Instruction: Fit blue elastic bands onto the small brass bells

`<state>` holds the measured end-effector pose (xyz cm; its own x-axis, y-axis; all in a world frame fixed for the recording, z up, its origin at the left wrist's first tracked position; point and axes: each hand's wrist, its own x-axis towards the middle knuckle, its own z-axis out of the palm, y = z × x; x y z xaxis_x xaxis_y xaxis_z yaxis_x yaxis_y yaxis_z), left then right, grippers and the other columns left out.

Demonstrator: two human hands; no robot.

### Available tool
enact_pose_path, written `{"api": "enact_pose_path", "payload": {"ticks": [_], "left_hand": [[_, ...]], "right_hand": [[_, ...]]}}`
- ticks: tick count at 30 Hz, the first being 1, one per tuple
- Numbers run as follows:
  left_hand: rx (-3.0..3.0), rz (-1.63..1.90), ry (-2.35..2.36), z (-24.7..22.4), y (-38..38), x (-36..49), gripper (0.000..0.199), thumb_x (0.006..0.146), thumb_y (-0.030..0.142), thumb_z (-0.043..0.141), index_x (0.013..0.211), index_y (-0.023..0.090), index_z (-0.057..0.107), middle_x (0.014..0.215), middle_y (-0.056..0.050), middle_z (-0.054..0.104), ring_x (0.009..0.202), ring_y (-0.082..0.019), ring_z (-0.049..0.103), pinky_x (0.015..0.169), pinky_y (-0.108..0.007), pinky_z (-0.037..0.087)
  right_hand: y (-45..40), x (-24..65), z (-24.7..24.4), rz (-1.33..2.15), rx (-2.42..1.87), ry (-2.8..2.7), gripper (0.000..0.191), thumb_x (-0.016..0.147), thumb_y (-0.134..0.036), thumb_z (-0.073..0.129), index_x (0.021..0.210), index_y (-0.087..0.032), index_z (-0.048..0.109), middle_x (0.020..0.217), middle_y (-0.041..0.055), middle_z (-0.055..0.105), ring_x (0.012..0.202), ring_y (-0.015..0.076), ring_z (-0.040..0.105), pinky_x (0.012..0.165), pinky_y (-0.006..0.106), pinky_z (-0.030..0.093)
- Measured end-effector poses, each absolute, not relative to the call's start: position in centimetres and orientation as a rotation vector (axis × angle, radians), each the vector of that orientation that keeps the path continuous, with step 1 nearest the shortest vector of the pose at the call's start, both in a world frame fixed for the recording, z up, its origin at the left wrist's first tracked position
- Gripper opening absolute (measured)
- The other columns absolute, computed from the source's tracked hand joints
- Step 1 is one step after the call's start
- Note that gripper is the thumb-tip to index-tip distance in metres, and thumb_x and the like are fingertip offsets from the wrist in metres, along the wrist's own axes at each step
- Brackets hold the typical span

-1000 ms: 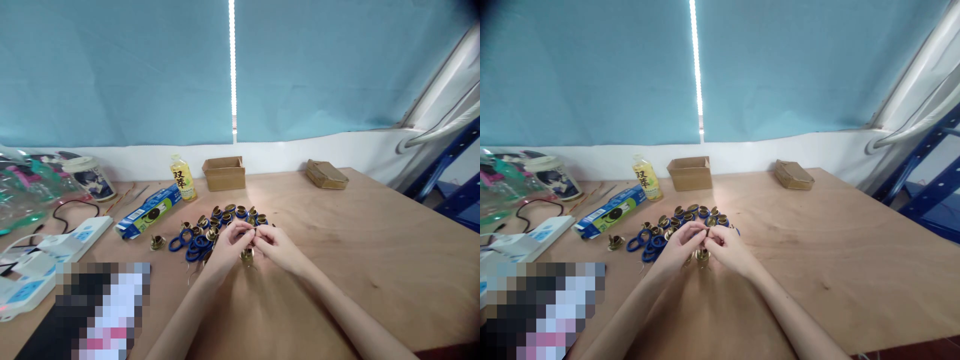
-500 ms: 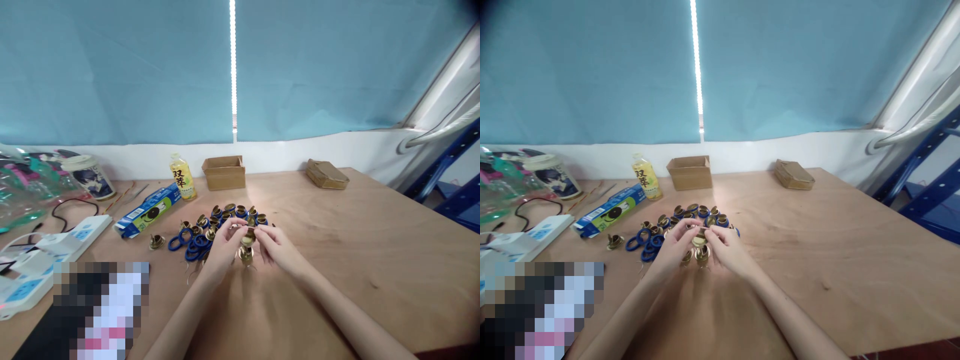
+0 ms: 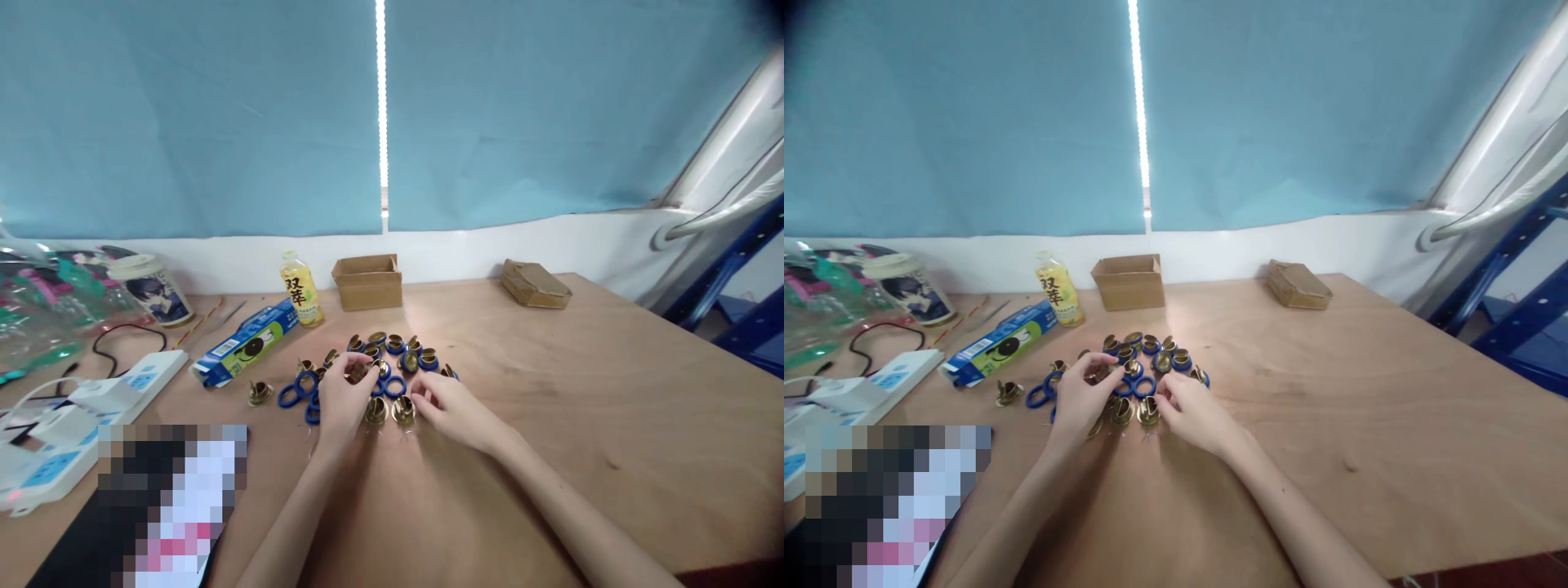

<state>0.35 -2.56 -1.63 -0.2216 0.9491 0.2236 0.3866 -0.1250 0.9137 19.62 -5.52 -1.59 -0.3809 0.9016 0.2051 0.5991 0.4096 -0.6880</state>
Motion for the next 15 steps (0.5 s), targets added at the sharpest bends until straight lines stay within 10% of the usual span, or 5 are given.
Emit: {"api": "enact_pose_path", "payload": {"ticks": [15], "left_hand": [[2.225, 0.942, 1.813, -2.3, -3.3, 0.9, 0.018, 0.082, 0.013, 0.054, 0.095, 0.019, 0.065, 0.094, -0.008, 0.07, 0.094, -0.028, 0.059, 0.087, -0.041, 0.044]], "right_hand": [[-3.3, 23.9, -1.6, 0.338, -1.911, -1.747, 0.017, 0.082, -0.034, 0.06, 0.079, -0.018, 0.057, 0.067, 0.003, 0.063, 0.063, 0.0173, 0.055, 0.056, 0.025, 0.028]]}}
